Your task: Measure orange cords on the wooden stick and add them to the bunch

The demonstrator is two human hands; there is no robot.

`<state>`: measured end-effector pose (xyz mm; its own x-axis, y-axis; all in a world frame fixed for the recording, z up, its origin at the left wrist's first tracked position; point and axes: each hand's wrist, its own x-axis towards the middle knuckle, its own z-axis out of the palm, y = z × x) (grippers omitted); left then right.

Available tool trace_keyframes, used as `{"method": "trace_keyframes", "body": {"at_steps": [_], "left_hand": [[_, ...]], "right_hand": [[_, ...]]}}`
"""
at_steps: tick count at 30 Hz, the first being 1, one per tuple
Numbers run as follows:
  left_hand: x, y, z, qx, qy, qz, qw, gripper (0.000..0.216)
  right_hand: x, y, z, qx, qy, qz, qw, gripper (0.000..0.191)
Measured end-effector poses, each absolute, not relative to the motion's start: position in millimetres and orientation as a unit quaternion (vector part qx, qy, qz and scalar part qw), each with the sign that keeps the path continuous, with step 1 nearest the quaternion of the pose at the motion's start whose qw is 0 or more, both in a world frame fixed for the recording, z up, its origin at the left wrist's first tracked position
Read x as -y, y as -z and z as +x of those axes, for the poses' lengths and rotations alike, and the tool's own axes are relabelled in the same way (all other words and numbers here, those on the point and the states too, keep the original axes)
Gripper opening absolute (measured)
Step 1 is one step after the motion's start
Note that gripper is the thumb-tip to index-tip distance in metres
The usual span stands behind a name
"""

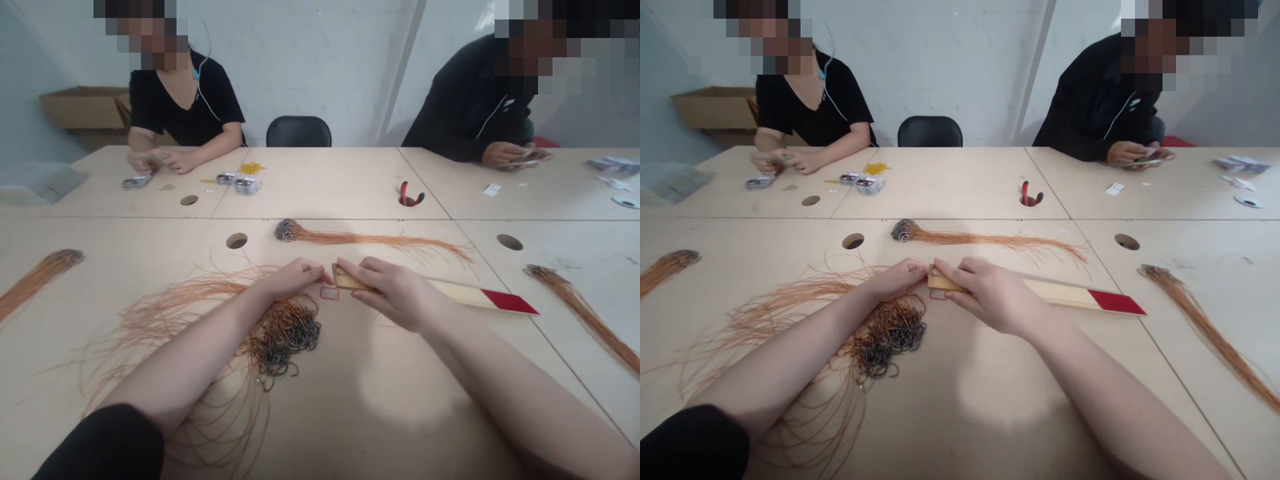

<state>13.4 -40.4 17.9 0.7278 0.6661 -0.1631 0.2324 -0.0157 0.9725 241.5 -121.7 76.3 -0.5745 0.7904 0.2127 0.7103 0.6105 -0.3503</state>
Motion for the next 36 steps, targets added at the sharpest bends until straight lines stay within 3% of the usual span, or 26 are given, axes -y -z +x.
{"method": "trace_keyframes", "body": {"at_steps": [5, 12, 18, 24, 31, 36], "left_hand": [[40, -23, 13, -0.297, -0.156, 0.718, 0.609, 0.052], [39, -24, 13, -0.278, -0.136, 0.739, 0.599, 0.045], [45, -11, 25, -0.362, -0.327, 0.578, 0.654, 0.025], [44, -12, 25, -0.344, -0.443, 0.374, 0.739, 0.014], [39, -20, 22, -0.330, -0.530, 0.424, 0.656, 0.017], [47, -19, 22, -0.391, -0.506, 0.594, 0.488, 0.017]], "right_hand": [[110, -38, 229, 0.901, -0.016, -0.416, 0.121, 0.048], [106, -29, 231, 0.902, 0.005, -0.417, 0.112, 0.048], [98, -10, 227, 0.891, 0.044, -0.439, 0.106, 0.050], [97, -1, 225, 0.890, -0.012, -0.435, 0.134, 0.044], [98, -4, 224, 0.887, -0.044, -0.413, 0.200, 0.035], [97, -1, 224, 0.904, -0.045, -0.354, 0.236, 0.023]]}}
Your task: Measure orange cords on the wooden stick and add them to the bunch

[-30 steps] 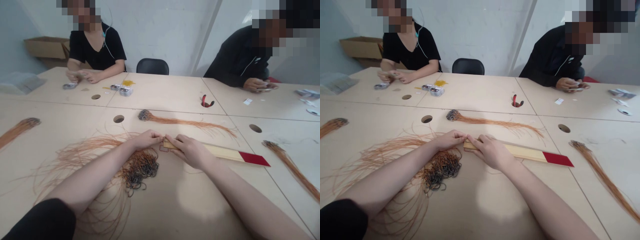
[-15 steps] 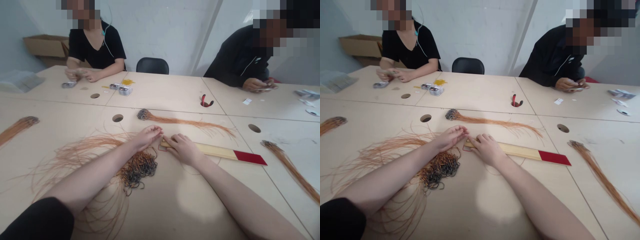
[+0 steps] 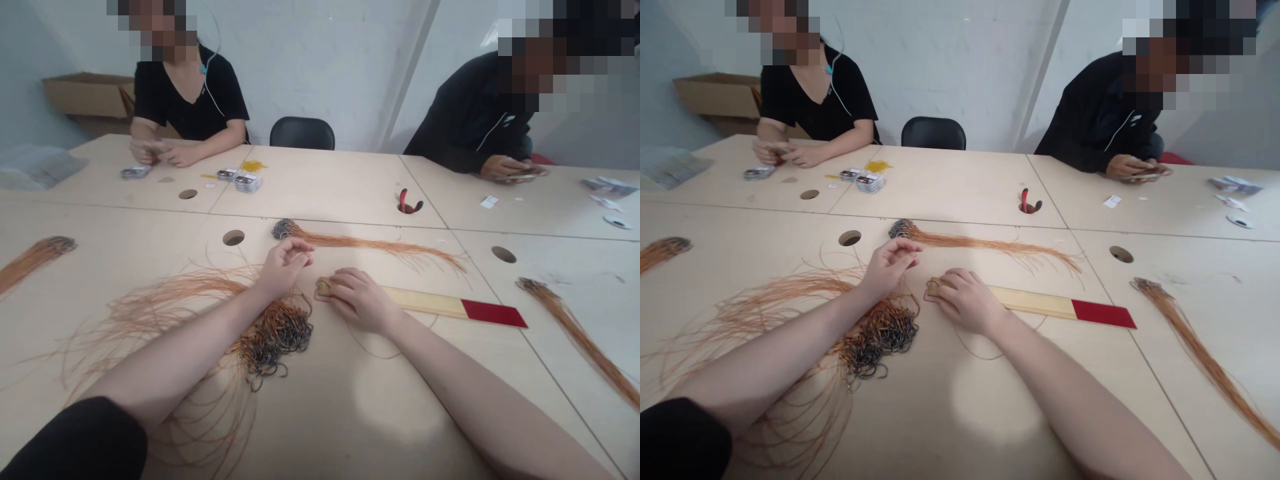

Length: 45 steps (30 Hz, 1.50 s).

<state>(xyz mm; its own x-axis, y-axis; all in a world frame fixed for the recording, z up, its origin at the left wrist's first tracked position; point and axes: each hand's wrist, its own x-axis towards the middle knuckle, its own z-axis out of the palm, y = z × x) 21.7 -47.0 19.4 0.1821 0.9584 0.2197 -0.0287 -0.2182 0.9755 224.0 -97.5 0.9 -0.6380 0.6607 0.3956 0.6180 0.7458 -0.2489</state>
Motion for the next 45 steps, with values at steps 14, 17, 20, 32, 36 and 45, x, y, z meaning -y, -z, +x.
{"method": "trace_keyframes", "body": {"at_steps": [14, 17, 20, 32, 36, 45], "left_hand": [[53, -21, 14, -0.327, -0.243, 0.907, 0.102, 0.017], [58, -22, 16, -0.326, -0.229, 0.913, 0.087, 0.021], [62, -21, 16, -0.328, -0.225, 0.914, 0.076, 0.023], [62, -16, 13, -0.337, -0.215, 0.913, 0.074, 0.020], [58, -15, 14, -0.332, -0.211, 0.916, 0.075, 0.023], [53, -17, 17, -0.319, -0.211, 0.920, 0.086, 0.020]], "right_hand": [[98, 2, 221, 0.907, -0.044, -0.353, 0.225, 0.028], [100, 1, 221, 0.910, -0.038, -0.349, 0.221, 0.029], [102, 2, 220, 0.909, -0.031, -0.349, 0.224, 0.029], [101, 11, 222, 0.907, -0.027, -0.361, 0.217, 0.033], [102, 12, 226, 0.894, -0.026, -0.381, 0.233, 0.036], [103, 8, 227, 0.874, -0.050, -0.413, 0.250, 0.024]]}}
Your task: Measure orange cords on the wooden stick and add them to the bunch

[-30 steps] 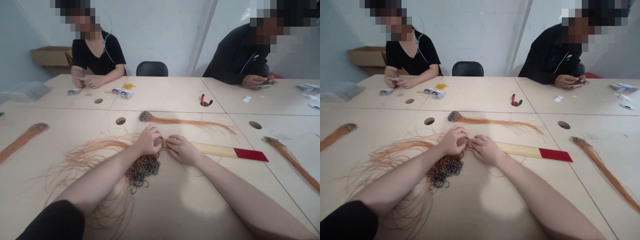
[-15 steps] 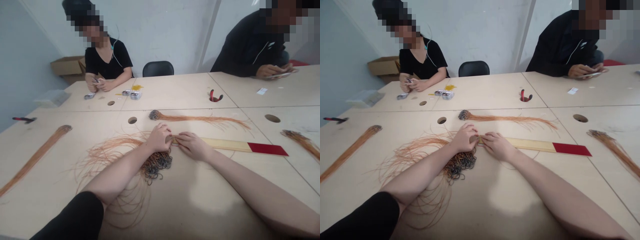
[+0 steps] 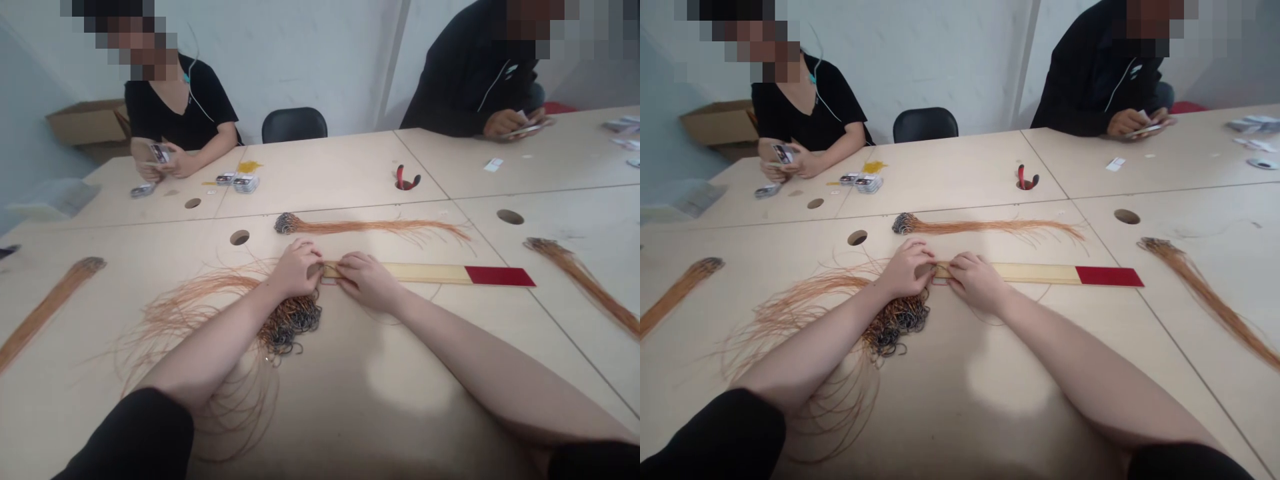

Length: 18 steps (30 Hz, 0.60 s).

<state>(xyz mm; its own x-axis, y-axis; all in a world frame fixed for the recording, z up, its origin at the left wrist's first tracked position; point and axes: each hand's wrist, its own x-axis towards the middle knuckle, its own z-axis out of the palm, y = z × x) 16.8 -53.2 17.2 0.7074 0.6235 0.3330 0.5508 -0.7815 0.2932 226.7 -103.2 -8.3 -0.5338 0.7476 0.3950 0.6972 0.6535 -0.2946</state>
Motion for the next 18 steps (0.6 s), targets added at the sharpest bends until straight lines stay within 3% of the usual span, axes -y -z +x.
{"method": "trace_keyframes", "body": {"at_steps": [18], "left_hand": [[50.6, -20.0, 12.6, -0.311, -0.222, 0.920, 0.084, 0.015]], "right_hand": [[100.3, 3.4, 218.7, 0.852, -0.084, -0.439, 0.272, 0.020]]}}
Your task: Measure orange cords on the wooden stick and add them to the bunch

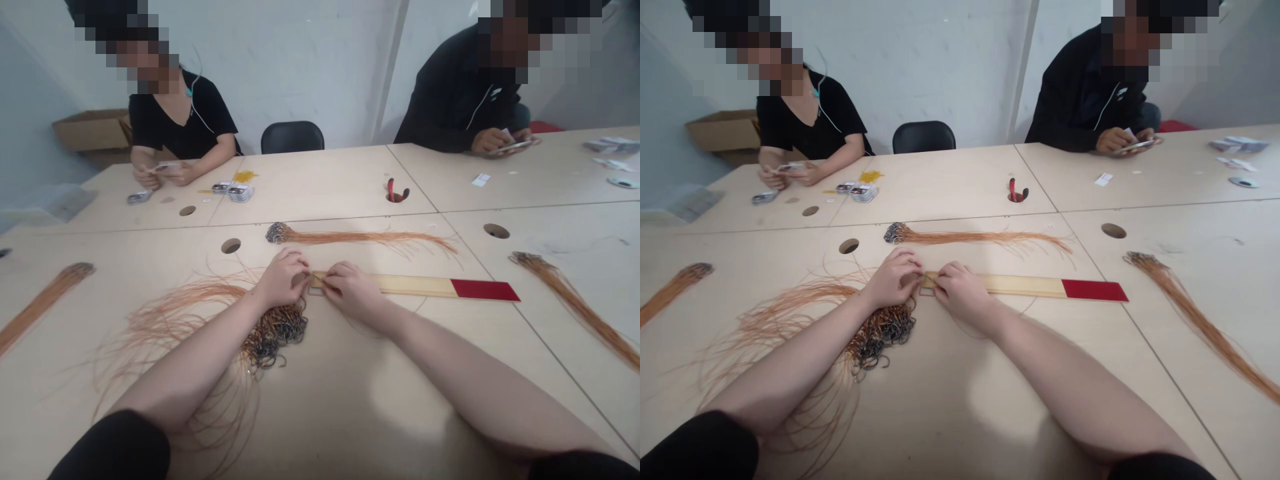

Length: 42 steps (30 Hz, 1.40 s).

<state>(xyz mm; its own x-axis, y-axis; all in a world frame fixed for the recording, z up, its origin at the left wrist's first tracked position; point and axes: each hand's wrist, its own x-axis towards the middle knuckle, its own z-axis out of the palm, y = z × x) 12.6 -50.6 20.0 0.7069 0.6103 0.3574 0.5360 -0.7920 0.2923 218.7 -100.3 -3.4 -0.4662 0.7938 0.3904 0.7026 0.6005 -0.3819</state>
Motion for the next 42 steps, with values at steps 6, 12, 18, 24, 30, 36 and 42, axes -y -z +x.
{"method": "trace_keyframes", "body": {"at_steps": [6, 12, 18, 24, 30, 36, 42], "left_hand": [[52, -17, 11, -0.327, -0.256, 0.906, 0.077, 0.015], [52, -16, 10, -0.321, -0.287, 0.901, 0.056, 0.013], [53, -17, 10, -0.305, -0.276, 0.909, 0.062, 0.014], [54, -17, 13, -0.291, -0.277, 0.914, 0.050, 0.016], [52, -17, 9, -0.357, -0.299, 0.885, 0.012, 0.016], [40, -9, 2, -0.431, -0.318, 0.844, 0.025, 0.009], [38, -5, 3, -0.428, -0.284, 0.856, 0.058, 0.012]], "right_hand": [[98, 6, 218, 0.830, -0.092, -0.454, 0.310, 0.022], [98, 4, 217, 0.827, -0.112, -0.454, 0.312, 0.018], [98, 3, 219, 0.830, -0.120, -0.445, 0.314, 0.016], [99, 4, 221, 0.833, -0.121, -0.437, 0.318, 0.017], [99, 3, 219, 0.817, -0.137, -0.456, 0.325, 0.015], [98, 1, 222, 0.806, -0.169, -0.459, 0.332, 0.015], [95, 4, 223, 0.813, -0.156, -0.453, 0.331, 0.016]]}}
